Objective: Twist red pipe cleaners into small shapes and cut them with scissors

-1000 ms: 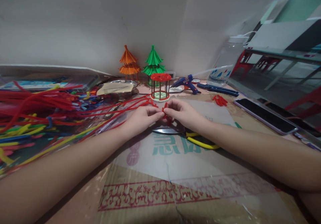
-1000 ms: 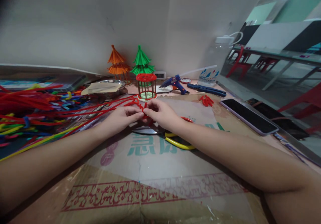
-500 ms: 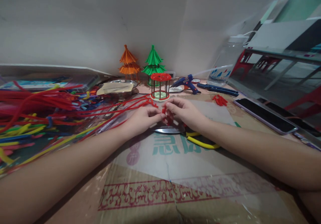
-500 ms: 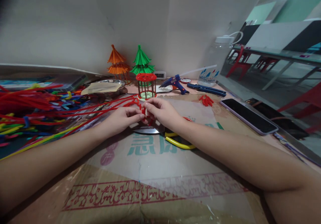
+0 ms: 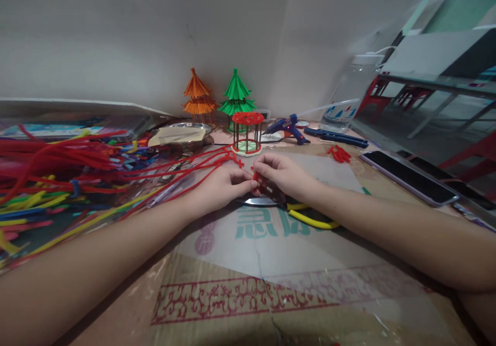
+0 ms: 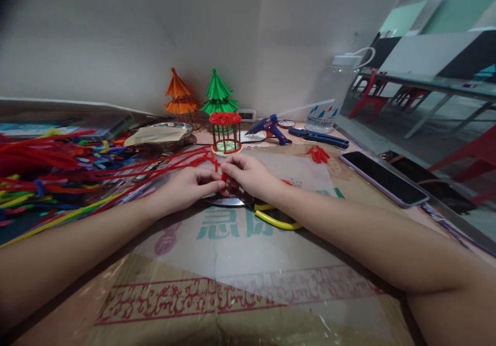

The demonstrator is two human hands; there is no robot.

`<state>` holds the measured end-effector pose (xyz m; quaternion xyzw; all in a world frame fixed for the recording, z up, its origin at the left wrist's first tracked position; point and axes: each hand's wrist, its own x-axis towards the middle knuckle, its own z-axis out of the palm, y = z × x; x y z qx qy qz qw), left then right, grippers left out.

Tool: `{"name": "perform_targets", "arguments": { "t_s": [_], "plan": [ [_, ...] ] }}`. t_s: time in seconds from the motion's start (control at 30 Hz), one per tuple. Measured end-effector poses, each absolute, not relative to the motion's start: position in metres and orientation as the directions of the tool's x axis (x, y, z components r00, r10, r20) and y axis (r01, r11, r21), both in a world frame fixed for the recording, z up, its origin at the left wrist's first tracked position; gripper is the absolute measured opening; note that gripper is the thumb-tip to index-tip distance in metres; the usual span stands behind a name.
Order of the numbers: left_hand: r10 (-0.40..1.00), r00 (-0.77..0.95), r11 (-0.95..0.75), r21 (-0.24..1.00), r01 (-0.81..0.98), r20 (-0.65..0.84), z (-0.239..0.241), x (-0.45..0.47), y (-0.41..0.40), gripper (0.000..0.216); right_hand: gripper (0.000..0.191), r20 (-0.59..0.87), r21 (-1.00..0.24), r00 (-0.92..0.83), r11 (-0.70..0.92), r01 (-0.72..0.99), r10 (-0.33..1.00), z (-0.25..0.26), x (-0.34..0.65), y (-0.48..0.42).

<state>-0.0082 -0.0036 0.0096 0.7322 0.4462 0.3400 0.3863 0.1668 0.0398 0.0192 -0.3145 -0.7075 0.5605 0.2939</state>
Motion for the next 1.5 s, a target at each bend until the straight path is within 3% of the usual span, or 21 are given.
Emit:
{"name": "perform_targets", "arguments": {
  "t_s": [0.2, 0.33, 0.43, 0.53, 0.77, 1.5],
  "plan": [
    [0.938, 0.325, -0.216, 0.934, 0.285, 0.118, 0.004, -0.010, 0.000, 0.023, 0.018, 0.110, -0.971, -0.603, 0.214, 0.103, 0.790, 0.016, 0.165, 0.043],
    [0.977, 0.193, -0.130, 0.970, 0.204, 0.091, 0.002, -0.012, 0.003, 0.028, 0.029, 0.282, -0.928, -0.572, 0.369, 0.039, 0.770, 0.011, 0.166, 0.043],
    [0.988, 0.117, -0.125, 0.968, 0.218, 0.101, 0.003, -0.013, 0.003, 0.026, 0.036, 0.422, -0.786, -0.588, 0.601, 0.142, 0.690, 0.009, 0.169, 0.039],
    [0.990, 0.103, -0.118, 0.961, 0.249, 0.095, 0.004, -0.013, 0.003, 0.027, 0.030, 0.431, -0.606, -0.630, 0.725, 0.328, 0.646, 0.010, 0.172, 0.034],
    [0.977, 0.177, -0.171, 0.936, 0.306, 0.121, 0.001, -0.012, 0.002, 0.025, 0.025, 0.388, -0.498, -0.652, 0.744, 0.447, 0.651, 0.012, 0.170, 0.032],
    [0.959, 0.245, -0.219, 0.927, 0.305, 0.145, 0.003, -0.011, 0.001, 0.021, 0.019, 0.375, -0.541, -0.672, 0.739, 0.401, 0.639, 0.007, 0.170, 0.034]
  ]
}}
